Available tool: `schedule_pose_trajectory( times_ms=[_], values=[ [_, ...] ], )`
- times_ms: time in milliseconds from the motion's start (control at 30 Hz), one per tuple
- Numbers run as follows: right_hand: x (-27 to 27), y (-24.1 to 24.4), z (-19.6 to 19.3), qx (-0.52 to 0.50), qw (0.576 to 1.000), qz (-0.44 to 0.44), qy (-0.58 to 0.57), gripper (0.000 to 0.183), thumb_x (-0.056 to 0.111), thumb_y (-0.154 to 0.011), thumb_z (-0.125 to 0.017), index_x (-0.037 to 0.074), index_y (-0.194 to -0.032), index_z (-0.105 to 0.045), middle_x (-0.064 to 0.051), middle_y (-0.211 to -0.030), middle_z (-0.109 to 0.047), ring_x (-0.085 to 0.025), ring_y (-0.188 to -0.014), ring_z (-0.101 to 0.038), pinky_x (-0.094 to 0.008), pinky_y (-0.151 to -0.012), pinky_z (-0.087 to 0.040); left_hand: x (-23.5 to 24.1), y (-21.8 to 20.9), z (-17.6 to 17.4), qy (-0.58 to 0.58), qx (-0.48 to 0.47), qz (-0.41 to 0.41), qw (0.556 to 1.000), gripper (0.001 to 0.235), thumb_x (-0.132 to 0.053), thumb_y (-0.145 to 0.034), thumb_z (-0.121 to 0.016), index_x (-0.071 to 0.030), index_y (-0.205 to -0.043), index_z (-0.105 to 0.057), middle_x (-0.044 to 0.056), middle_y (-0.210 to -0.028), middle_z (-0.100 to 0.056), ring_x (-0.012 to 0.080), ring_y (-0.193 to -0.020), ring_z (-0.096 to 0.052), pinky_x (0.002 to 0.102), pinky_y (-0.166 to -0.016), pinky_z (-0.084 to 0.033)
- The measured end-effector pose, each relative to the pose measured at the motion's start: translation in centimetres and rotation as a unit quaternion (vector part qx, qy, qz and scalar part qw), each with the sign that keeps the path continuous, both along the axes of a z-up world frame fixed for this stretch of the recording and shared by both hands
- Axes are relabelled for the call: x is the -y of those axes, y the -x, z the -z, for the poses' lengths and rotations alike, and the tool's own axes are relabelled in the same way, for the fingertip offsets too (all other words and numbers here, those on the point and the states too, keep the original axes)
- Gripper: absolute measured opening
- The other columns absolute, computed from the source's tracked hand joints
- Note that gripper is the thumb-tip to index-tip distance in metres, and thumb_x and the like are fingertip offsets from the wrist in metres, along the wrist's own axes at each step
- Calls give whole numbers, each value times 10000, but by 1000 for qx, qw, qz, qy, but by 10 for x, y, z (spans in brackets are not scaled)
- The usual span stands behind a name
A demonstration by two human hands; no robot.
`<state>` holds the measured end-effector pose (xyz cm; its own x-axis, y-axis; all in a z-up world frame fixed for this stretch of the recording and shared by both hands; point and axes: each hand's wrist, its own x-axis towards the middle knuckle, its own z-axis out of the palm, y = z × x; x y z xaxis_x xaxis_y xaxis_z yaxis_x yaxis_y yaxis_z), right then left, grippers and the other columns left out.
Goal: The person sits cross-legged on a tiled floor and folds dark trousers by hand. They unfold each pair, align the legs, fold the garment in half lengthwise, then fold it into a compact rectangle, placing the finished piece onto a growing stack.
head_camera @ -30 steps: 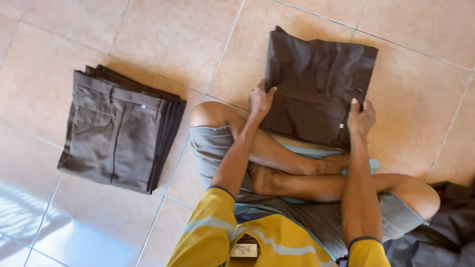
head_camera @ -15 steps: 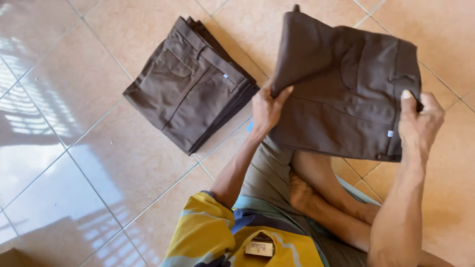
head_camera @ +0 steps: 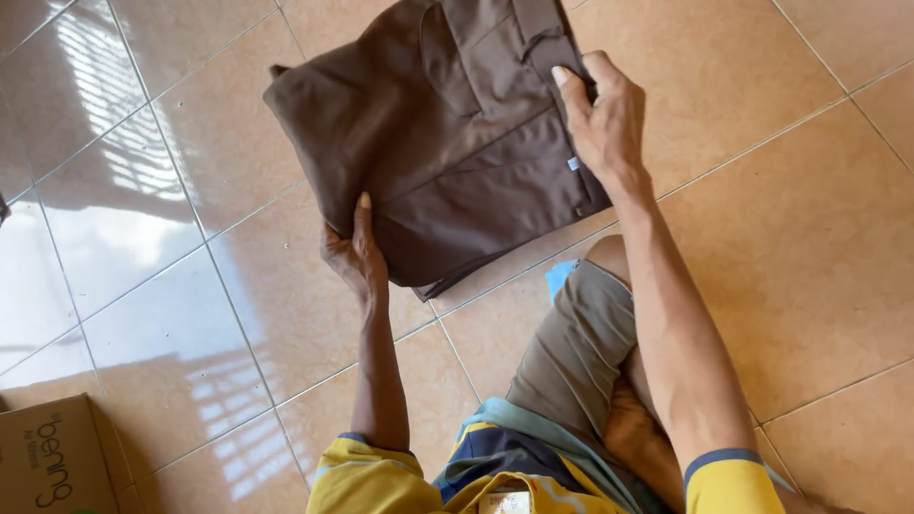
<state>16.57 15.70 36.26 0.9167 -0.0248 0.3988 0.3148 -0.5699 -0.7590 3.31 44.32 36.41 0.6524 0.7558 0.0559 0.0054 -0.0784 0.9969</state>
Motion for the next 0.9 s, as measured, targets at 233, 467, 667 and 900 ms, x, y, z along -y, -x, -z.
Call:
schedule_pose_trajectory(
  times_ms=[233,467,667,900],
  values=[
    [-35,2,131,-199,967,-45,151,622,296,-1091,-561,48,-1601,-306,-358,-1289,-616,-496,-1145,-650,-618,-864,-574,-53,-1,194,-87,-260,31,961,614,-490,-911,-754,12,-1210,-566,321,-1057,-697,493,-1058,-675,585,-940,-495],
    [-39,39,166,-99,959,12,265,620,359,-1104,-560,85,-1614,-336,-275,-1436,-512,-489,-1183,-616,-621,-867,-574,-48,1,221,-128,-261,-4,957,575,-512,-959,-715,-62,-1239,-494,275,-1049,-692,486,-1037,-682,570,-883,-517],
    [-28,31,172,-205,949,-23,240,684,558,-1119,-397,185,-1663,-214,-232,-1534,-411,-477,-1280,-550,-625,-946,-511,-36,11,222,-256,-328,-36,909,877,-652,-919,-702,-124,-1503,-316,258,-1331,-605,458,-1204,-616,601,-1016,-474],
    [28,50,138,-182,982,33,-26,791,538,-1117,-485,101,-1662,-115,-379,-1607,-280,-597,-1470,-304,-733,-1145,-321,8,30,186,-389,-168,49,905,1010,-445,-931,-841,-22,-1614,-230,358,-1624,-203,536,-1466,-335,658,-1225,-219]
  ],
)
